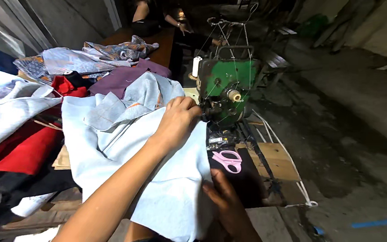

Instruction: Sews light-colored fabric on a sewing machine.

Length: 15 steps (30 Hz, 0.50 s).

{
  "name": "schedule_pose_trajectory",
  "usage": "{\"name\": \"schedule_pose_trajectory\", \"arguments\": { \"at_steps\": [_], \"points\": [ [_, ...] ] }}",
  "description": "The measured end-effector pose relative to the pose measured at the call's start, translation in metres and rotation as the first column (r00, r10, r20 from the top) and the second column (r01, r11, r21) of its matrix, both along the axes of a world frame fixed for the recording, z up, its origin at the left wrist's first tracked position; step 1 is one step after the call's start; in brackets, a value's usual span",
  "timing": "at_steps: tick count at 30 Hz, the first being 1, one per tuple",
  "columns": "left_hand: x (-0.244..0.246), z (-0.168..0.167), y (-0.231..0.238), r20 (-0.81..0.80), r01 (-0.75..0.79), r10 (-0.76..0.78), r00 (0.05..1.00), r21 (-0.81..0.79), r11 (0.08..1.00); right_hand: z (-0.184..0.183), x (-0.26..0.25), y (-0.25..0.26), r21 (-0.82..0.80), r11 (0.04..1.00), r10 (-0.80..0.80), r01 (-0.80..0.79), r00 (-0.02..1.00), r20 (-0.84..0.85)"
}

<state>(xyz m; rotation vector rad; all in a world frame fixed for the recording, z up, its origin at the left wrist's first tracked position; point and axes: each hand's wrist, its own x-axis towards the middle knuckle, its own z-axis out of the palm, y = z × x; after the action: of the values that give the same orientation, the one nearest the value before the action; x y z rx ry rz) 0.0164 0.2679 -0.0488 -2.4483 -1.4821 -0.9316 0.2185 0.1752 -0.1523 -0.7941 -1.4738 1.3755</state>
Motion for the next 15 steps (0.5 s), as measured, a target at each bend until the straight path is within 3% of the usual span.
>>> {"name": "schedule_pose_trajectory", "arguments": {
  "at_steps": [3,10,15],
  "points": [
    [0.008,-0.010,-0.002,-0.033,0.076,-0.076,0.997,-0.027,0.997,0.003,0.002,0.004,0.048,0.998,0.050,-0.050,0.999,-0.004],
    [0.011,-0.024,-0.016,0.014,-0.022,0.023,1.000,-0.108,0.994,0.003,0.006,0.014,0.109,0.981,0.160,-0.164,0.986,0.043],
    [0.010,-0.023,-0.030,-0.036,-0.023,0.018,0.999,-0.142,0.990,0.010,0.016,0.013,0.104,0.928,0.351,-0.357,0.933,0.075]
  ]
}}
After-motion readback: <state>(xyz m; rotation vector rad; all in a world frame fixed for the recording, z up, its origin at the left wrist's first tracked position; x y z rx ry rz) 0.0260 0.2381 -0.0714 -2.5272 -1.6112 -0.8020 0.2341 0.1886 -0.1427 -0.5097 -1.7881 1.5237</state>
